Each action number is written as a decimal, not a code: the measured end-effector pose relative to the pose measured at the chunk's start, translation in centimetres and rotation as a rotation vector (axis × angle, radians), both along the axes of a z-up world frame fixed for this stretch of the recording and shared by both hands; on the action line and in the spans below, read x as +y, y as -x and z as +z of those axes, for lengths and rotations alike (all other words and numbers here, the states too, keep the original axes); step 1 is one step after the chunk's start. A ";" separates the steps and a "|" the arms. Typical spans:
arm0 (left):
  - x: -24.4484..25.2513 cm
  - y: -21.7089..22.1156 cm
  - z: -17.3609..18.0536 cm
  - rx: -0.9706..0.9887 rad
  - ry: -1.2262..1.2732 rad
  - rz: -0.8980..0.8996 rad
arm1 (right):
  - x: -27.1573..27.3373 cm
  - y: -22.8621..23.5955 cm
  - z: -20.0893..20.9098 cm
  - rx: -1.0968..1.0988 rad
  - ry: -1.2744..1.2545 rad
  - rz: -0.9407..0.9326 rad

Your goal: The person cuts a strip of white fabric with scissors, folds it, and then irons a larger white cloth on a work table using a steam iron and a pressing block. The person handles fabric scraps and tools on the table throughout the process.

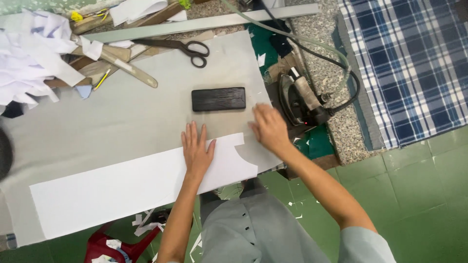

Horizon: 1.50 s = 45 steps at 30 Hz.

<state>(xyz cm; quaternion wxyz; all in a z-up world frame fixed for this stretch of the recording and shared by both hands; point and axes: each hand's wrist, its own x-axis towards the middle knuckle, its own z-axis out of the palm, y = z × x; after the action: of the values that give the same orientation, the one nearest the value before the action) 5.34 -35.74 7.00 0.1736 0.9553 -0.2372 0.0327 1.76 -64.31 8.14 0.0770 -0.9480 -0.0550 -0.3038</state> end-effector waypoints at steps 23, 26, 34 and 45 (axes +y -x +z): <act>51.3 5.9 -0.5 -0.050 -0.162 0.675 | 18.9 12.6 -3.4 0.644 0.243 0.048; 51.9 5.6 0.0 0.059 -0.181 0.679 | 19.9 12.4 -3.1 0.583 0.279 0.041; 55.7 6.0 0.8 0.084 -0.291 0.652 | 22.4 13.1 -4.1 0.726 0.240 0.012; 51.6 5.5 1.6 0.112 -0.087 0.627 | 17.3 12.6 -1.2 0.489 0.205 0.034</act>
<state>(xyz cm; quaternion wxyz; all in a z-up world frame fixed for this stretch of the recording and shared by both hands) -0.17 15.85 8.63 0.1266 0.9887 0.0777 0.0218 -10.79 -46.98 6.91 -0.0031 -0.9951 -0.0812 -0.0572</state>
